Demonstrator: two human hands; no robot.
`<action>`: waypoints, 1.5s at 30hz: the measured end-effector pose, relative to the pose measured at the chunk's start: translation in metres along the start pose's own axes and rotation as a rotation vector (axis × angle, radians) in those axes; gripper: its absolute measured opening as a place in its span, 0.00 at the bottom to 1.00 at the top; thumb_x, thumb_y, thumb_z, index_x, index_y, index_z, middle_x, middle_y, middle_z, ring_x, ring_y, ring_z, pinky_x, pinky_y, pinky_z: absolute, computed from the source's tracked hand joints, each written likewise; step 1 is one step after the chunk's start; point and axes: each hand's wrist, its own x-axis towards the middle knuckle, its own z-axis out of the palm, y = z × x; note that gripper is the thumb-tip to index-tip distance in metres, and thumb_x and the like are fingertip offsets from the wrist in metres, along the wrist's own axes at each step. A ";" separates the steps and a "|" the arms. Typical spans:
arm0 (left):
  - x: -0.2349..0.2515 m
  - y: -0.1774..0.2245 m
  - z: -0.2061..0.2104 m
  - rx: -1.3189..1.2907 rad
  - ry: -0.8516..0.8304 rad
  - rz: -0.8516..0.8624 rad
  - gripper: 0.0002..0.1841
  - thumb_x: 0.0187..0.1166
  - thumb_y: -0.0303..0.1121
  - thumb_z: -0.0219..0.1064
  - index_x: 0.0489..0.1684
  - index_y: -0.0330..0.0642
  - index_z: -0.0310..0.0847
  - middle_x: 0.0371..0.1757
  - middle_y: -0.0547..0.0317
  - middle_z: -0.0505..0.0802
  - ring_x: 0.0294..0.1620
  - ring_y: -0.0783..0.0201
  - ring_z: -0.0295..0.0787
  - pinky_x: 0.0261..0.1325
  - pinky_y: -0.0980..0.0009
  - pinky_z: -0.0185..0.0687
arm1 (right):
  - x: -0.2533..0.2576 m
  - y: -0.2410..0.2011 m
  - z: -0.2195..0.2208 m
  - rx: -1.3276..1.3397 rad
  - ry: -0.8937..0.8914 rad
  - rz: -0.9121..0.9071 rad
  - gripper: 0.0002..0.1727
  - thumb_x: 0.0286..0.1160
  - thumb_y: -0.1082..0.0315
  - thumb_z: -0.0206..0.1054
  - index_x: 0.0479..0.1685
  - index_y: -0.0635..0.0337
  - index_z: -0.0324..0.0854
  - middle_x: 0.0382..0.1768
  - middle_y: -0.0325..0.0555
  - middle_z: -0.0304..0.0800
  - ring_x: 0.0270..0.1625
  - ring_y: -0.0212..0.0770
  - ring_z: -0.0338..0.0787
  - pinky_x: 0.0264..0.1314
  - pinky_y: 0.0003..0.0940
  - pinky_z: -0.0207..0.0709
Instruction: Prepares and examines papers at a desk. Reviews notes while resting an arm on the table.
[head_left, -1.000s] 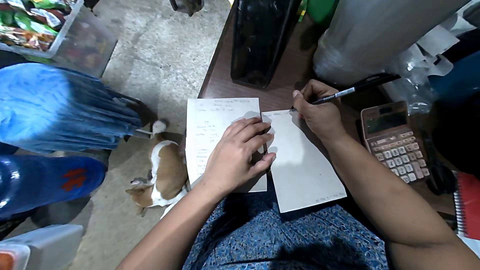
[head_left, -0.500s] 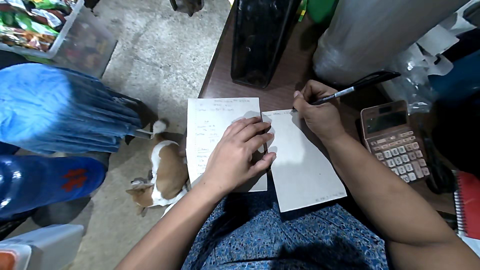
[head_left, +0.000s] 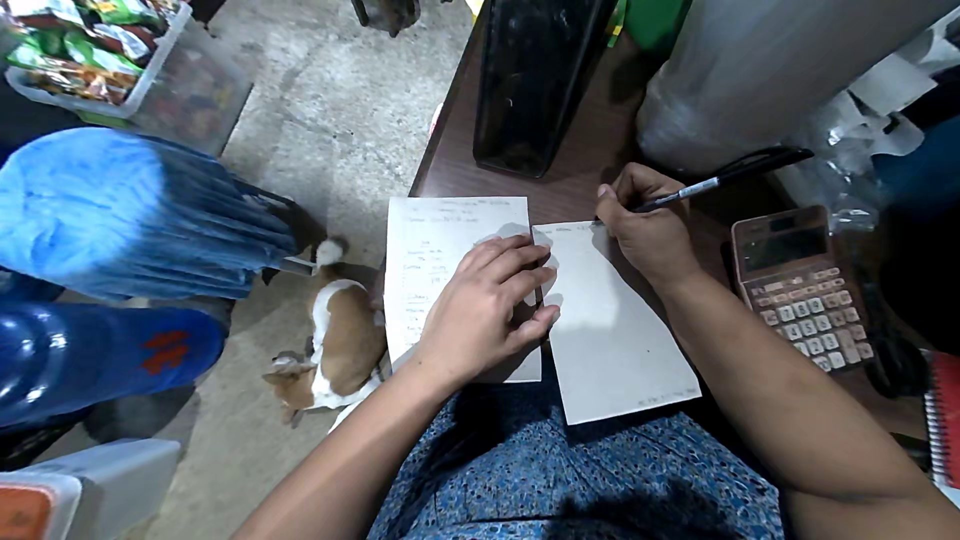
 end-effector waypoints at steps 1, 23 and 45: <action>0.000 0.000 0.000 0.000 -0.001 0.000 0.19 0.80 0.49 0.67 0.55 0.45 0.94 0.69 0.55 0.92 0.80 0.52 0.79 0.86 0.53 0.67 | 0.000 0.000 0.000 0.003 0.002 -0.001 0.18 0.73 0.76 0.66 0.17 0.51 0.68 0.19 0.28 0.71 0.20 0.17 0.69 0.22 0.11 0.62; -0.001 0.000 0.000 0.008 0.004 0.000 0.19 0.80 0.49 0.67 0.53 0.45 0.94 0.69 0.55 0.92 0.80 0.52 0.80 0.86 0.52 0.67 | 0.001 0.001 -0.003 0.013 0.016 0.038 0.17 0.72 0.77 0.67 0.17 0.50 0.68 0.17 0.27 0.73 0.18 0.18 0.71 0.22 0.12 0.65; 0.000 -0.001 0.000 -0.003 0.012 0.003 0.19 0.80 0.49 0.67 0.53 0.45 0.94 0.68 0.54 0.92 0.80 0.51 0.80 0.86 0.52 0.67 | 0.002 0.004 -0.002 -0.012 0.041 -0.009 0.18 0.73 0.77 0.65 0.16 0.51 0.67 0.19 0.28 0.70 0.20 0.18 0.68 0.23 0.12 0.61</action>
